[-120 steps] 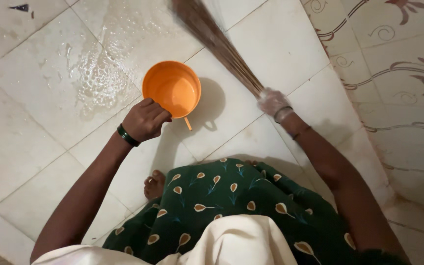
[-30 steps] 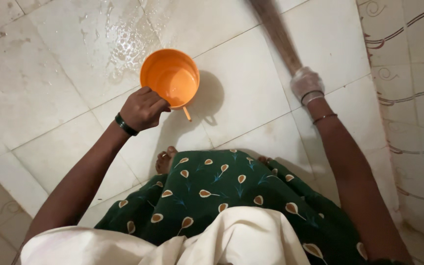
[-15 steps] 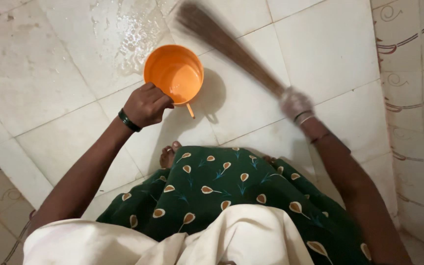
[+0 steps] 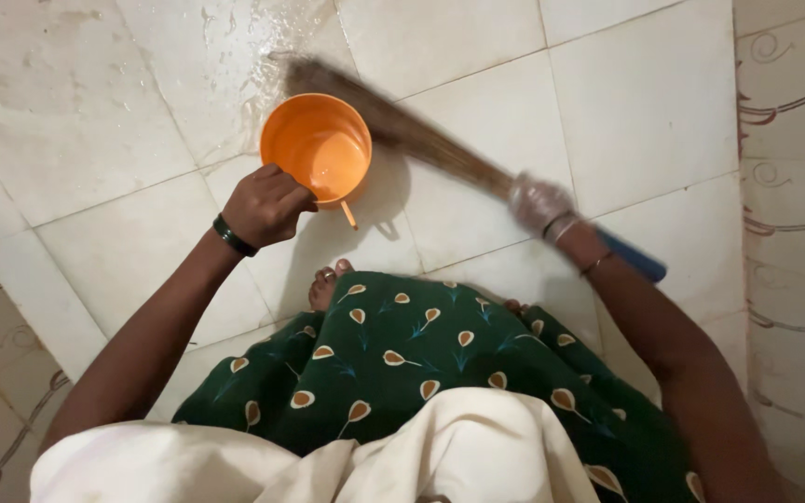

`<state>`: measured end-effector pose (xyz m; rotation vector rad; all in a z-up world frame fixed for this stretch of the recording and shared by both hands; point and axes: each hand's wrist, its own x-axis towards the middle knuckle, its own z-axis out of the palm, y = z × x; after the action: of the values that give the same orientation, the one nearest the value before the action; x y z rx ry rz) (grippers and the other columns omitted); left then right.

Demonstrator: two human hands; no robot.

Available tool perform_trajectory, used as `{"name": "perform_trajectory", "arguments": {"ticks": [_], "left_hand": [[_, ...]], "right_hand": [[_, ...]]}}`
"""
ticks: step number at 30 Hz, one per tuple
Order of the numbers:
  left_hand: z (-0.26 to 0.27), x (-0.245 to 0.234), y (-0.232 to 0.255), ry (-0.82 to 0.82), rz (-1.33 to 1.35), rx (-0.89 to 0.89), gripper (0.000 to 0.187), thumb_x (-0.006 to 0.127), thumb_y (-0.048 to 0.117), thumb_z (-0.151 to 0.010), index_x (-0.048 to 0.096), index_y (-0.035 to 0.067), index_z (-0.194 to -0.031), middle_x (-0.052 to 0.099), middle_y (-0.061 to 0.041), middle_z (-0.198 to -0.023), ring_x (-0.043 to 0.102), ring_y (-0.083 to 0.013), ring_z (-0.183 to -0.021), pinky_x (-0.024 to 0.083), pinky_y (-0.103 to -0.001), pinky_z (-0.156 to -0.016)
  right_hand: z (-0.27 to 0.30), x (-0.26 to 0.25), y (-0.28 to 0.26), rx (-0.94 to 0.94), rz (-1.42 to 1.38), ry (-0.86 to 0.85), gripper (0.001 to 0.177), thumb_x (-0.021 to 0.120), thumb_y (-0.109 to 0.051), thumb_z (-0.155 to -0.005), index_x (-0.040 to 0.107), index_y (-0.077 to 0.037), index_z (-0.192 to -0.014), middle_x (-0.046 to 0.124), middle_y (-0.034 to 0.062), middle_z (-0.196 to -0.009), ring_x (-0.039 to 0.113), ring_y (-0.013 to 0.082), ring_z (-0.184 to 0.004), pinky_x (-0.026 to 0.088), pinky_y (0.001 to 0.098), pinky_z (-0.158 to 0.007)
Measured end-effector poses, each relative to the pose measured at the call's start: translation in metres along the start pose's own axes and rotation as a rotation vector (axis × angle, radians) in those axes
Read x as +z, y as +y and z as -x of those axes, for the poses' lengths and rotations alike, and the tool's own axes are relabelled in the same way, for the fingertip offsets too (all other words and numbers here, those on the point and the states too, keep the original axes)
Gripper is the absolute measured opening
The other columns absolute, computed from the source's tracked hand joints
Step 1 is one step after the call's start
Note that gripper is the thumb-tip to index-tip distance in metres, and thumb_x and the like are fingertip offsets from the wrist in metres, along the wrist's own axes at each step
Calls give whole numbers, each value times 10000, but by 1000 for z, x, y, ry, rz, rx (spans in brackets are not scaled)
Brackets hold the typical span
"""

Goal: The person sweeps a tiled floor using a broom while holding an orange bucket in one hand.

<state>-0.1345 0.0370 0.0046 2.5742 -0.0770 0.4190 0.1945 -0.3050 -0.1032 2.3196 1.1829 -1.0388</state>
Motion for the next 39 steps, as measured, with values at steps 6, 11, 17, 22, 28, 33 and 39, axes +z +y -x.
{"name": "perform_trajectory", "arguments": {"ticks": [6, 11, 17, 22, 28, 33, 39], "left_hand": [[17, -14, 3, 25, -19, -29, 194, 791, 49, -792, 685, 78, -952, 684, -65, -846, 654, -257, -789, 526, -372, -720], [27, -20, -6, 25, -30, -59, 172, 785, 30, -800, 675, 87, -919, 675, -73, -824, 633, -270, -758, 512, -381, -698], [33, -23, -9, 6, -70, -73, 182, 797, 39, -799, 691, 68, -943, 669, -83, -812, 629, -268, -746, 503, -384, -685], [21, -21, -8, 26, -46, -41, 195, 812, 47, -792, 671, 72, -923, 674, -84, -829, 643, -273, -782, 512, -384, -701], [-2, -13, -6, 27, -60, 21, 190, 800, 23, -778, 690, 79, -923, 690, -78, -856, 649, -271, -799, 519, -370, -718], [-11, -8, -8, -33, -53, 5, 162, 807, 10, -809, 688, 69, -903, 670, -80, -805, 627, -255, -739, 486, -376, -689], [-36, -15, -8, -13, -74, 35, 148, 797, 15, -849, 675, 63, -918, 674, -77, -829, 635, -248, -771, 480, -365, -713]], "right_hand": [[-38, -49, 33, 283, -282, 186, 383, 469, -265, -1037, 621, 76, -1127, 707, 295, -958, 712, 394, -833, 601, 470, -710], [13, 13, 12, 66, -36, -89, 455, 351, -273, -1095, 486, 78, -1351, 712, 292, -904, 730, 338, -686, 644, 464, -593], [72, 29, 95, 68, -82, -40, 345, 454, -301, -1012, 637, -29, -1120, 718, 207, -1014, 713, 345, -886, 583, 471, -834], [87, -9, 135, 485, -182, 132, 448, 569, -282, -970, 608, 97, -1206, 687, 329, -1088, 688, 448, -1006, 577, 505, -893], [77, 26, 127, 109, -94, -96, 383, 505, -263, -979, 625, 10, -1219, 733, 243, -942, 727, 368, -850, 604, 514, -833], [43, 11, 118, 18, 31, 112, 317, 491, -235, -994, 636, 17, -1119, 690, 220, -777, 687, 362, -670, 598, 511, -665], [17, -54, 38, 99, -83, -159, 377, 344, -197, -1058, 530, 80, -1234, 704, 191, -736, 672, 267, -589, 592, 432, -547]]}}
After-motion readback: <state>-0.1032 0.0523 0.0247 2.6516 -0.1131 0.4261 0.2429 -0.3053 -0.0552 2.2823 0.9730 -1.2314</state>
